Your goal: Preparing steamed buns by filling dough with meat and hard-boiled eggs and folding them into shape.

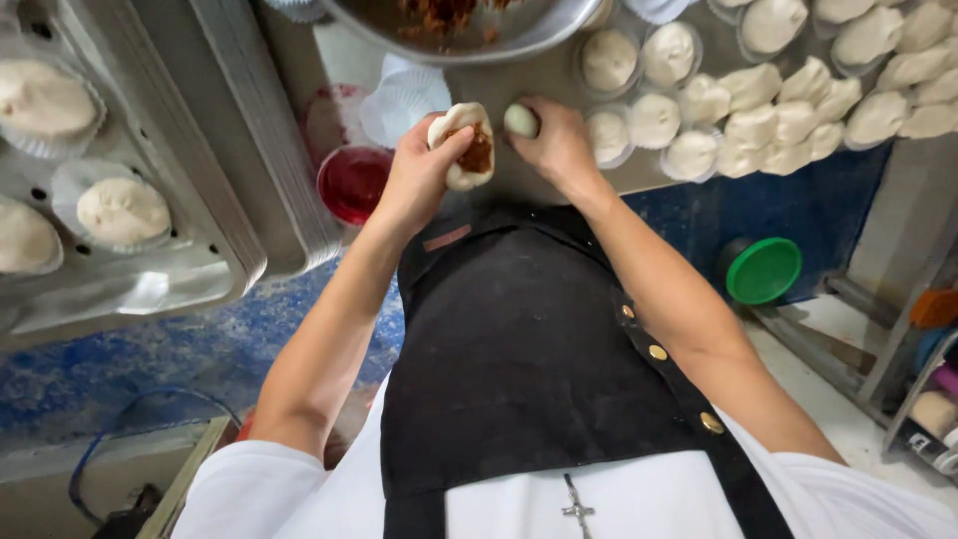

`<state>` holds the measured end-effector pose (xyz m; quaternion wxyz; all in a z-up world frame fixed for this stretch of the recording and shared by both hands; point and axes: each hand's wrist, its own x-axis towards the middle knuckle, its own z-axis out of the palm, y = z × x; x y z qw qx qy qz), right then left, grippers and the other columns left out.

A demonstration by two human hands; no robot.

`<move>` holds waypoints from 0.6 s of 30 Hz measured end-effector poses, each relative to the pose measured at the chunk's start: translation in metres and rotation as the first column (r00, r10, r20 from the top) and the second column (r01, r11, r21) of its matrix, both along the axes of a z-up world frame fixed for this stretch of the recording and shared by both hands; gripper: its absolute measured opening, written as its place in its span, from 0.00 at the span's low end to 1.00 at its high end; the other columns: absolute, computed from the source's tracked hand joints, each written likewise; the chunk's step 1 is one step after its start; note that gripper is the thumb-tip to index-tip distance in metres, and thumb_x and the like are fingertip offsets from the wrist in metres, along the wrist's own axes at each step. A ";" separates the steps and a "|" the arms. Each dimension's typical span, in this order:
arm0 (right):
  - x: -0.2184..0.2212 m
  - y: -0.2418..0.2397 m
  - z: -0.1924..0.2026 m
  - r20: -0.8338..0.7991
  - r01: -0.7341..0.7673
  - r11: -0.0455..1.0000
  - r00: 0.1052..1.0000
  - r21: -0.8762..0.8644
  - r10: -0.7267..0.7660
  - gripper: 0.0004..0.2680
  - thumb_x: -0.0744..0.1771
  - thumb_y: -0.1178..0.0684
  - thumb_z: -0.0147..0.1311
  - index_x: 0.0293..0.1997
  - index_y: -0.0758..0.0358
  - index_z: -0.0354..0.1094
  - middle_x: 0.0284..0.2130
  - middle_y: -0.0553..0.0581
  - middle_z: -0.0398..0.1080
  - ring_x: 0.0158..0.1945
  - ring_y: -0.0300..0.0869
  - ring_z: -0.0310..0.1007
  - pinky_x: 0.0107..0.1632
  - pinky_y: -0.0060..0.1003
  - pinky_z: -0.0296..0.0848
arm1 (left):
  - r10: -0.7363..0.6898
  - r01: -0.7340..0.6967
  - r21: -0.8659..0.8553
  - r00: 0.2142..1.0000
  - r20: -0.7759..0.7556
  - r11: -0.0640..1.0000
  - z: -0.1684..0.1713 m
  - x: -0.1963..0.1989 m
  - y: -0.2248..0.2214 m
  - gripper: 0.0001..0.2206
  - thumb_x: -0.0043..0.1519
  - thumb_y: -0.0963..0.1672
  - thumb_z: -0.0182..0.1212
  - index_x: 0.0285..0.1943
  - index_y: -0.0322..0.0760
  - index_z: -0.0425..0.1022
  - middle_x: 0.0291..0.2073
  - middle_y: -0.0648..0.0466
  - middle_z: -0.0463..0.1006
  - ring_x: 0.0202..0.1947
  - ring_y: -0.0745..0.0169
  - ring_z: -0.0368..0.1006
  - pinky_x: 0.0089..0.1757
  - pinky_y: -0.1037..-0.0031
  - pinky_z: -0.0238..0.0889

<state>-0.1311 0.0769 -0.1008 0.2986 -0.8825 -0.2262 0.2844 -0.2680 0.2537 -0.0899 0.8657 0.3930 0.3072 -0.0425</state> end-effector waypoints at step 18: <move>0.006 -0.020 -0.005 -0.393 0.306 0.913 0.901 0.270 -0.185 0.14 0.68 0.57 0.56 0.58 0.73 0.66 0.45 0.61 0.78 0.42 0.41 0.81 0.41 0.33 0.81 | 0.055 -0.060 0.046 0.995 0.089 0.997 -0.043 0.018 -0.030 0.14 0.64 0.41 0.64 0.55 0.25 0.73 0.45 0.47 0.81 0.44 0.62 0.78 0.46 0.71 0.74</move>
